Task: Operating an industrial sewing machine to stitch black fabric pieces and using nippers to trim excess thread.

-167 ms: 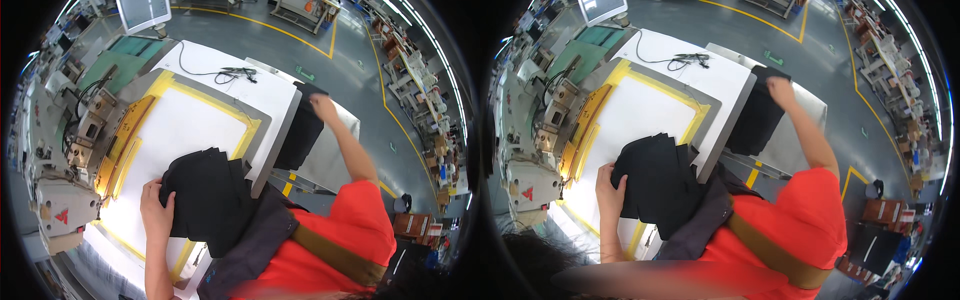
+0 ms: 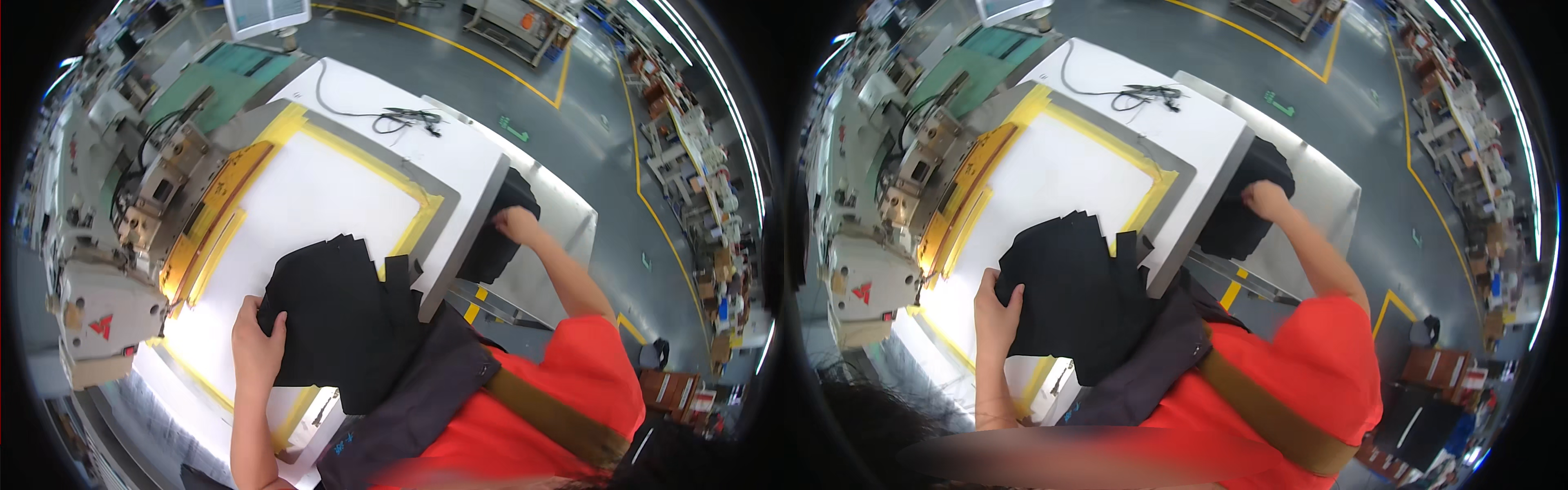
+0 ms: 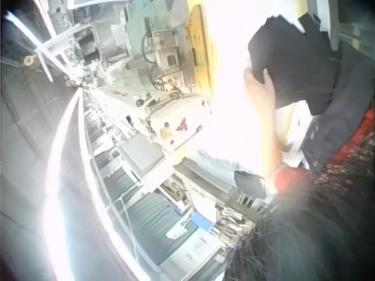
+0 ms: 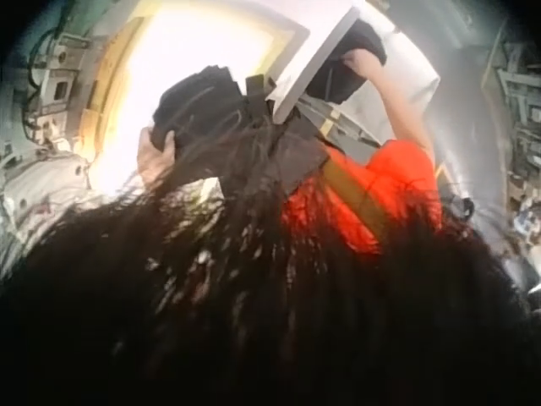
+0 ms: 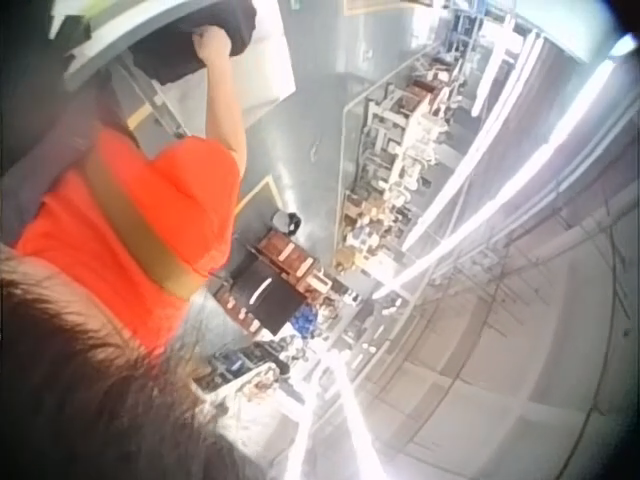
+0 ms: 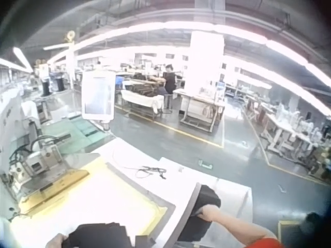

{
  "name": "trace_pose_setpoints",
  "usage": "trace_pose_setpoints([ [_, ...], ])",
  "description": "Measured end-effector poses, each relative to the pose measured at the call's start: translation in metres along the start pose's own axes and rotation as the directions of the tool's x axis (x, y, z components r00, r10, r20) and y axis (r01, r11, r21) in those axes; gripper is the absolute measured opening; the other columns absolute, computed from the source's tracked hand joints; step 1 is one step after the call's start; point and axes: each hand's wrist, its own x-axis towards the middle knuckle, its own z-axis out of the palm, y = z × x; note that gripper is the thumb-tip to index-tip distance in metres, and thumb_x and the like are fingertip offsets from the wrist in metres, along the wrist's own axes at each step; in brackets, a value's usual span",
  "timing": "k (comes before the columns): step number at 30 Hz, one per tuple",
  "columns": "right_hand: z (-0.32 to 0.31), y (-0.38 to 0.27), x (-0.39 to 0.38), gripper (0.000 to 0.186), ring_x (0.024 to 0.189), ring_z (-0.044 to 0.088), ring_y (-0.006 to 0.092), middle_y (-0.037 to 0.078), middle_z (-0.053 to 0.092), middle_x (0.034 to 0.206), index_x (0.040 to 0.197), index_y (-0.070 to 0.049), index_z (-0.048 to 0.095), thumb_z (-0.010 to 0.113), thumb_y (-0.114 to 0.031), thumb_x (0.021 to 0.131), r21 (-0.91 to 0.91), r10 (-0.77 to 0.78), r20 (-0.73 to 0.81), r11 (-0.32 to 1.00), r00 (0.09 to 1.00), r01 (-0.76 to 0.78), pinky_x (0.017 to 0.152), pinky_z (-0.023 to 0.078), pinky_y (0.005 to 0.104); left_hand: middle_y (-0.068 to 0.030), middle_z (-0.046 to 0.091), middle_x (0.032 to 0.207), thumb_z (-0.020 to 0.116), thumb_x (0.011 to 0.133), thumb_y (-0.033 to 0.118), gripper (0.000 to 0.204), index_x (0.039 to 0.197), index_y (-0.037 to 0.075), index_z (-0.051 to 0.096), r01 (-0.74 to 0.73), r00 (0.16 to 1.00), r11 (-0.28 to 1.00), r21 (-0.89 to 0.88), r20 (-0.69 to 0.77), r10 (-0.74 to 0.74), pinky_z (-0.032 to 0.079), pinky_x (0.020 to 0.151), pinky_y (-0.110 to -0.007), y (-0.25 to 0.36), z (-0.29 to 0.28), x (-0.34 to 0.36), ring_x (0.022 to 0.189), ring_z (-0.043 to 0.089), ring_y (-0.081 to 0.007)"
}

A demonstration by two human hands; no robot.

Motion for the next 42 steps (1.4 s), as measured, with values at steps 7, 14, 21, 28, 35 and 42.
trace_pose_setpoints([
  [7, -0.098, 0.0, 0.015, 0.023, 0.077, 0.067, 0.0321, 0.016, 0.069, 0.079, 0.083, -0.003, 0.072, 0.066, -0.025, 0.08, -0.11, -0.049, 0.376, 0.989, 0.925, 0.097, 0.07, 0.051, 0.0413, -0.0158, 0.06, 0.079, 0.072, 0.079, 0.012, 0.032, 0.098, 0.0, 0.049, 0.229, 0.973, 0.953, -0.199, 0.017, -0.23, 0.049, 0.072, -0.036, -0.026, -0.025, -0.053, 0.075, 0.062, -0.0314],
  [14, -0.168, -0.194, 0.025, 0.027, 0.073, 0.065, 0.023, 0.013, 0.067, 0.079, 0.093, 0.001, 0.067, 0.065, -0.024, 0.085, 0.314, -0.399, 0.339, 0.902, 0.852, 0.298, 0.066, 0.049, 0.0315, -0.0142, 0.057, 0.11, 0.076, 0.075, 0.009, 0.058, 0.125, 0.003, 0.048, 0.225, 0.96, 0.926, -0.302, -0.096, -0.265, 0.048, 0.089, -0.035, -0.034, -0.018, -0.094, 0.103, 0.059, -0.0287],
  [21, -0.11, -0.316, 0.043, 0.022, 0.069, 0.06, 0.0155, 0.008, 0.066, 0.083, 0.102, -0.002, 0.068, 0.064, -0.017, 0.087, 0.505, -0.741, 0.194, 0.638, 0.643, 0.582, 0.063, 0.046, 0.0266, -0.0157, 0.05, 0.127, 0.076, 0.073, 0.007, 0.073, 0.138, 0.008, 0.043, 0.167, 0.955, 0.955, -0.245, -0.202, -0.219, 0.044, 0.1, -0.039, -0.031, -0.016, -0.113, 0.118, 0.051, -0.0338],
  [28, -0.041, -0.434, 0.08, 0.013, 0.06, 0.058, 0.0129, 0.007, 0.066, 0.075, 0.093, -0.003, 0.069, 0.064, -0.013, 0.087, 0.719, -0.962, 0.138, 0.262, 0.237, 0.643, 0.056, 0.045, 0.0258, -0.0139, 0.06, 0.113, 0.065, 0.085, 0.011, 0.032, 0.115, 0.005, 0.059, 0.51, 0.607, 0.85, 0.132, -0.755, -0.247, 0.046, 0.09, -0.04, -0.114, -0.051, -0.172, 0.105, 0.057, -0.0322],
  [35, -0.023, -0.466, 0.071, 0.008, 0.059, 0.059, 0.0175, 0.006, 0.063, 0.071, 0.086, -0.004, 0.069, 0.066, -0.012, 0.085, 0.582, -0.985, -0.101, 0.053, 0.137, 0.811, 0.055, 0.045, 0.0282, -0.0065, 0.061, 0.087, 0.074, 0.082, 0.028, 0.029, 0.094, 0.003, 0.064, 0.759, 0.129, 0.607, -0.234, -0.861, -0.492, 0.046, 0.073, -0.032, -0.242, -0.091, -0.286, 0.078, 0.057, -0.0187],
  [42, -0.025, -0.465, 0.077, 0.005, 0.058, 0.057, 0.0213, 0.006, 0.057, 0.066, 0.083, -0.006, 0.069, 0.067, -0.011, 0.083, 0.524, -0.988, -0.11, 0.037, 0.111, 0.851, 0.055, 0.045, 0.0313, 0.0023, 0.05, 0.067, 0.065, 0.092, 0.03, 0.029, 0.081, 0.003, 0.061, 0.552, 0.201, 0.714, -0.431, -0.763, -0.615, 0.036, 0.063, -0.022, -0.244, -0.096, -0.278, 0.067, 0.044, -0.0061],
])
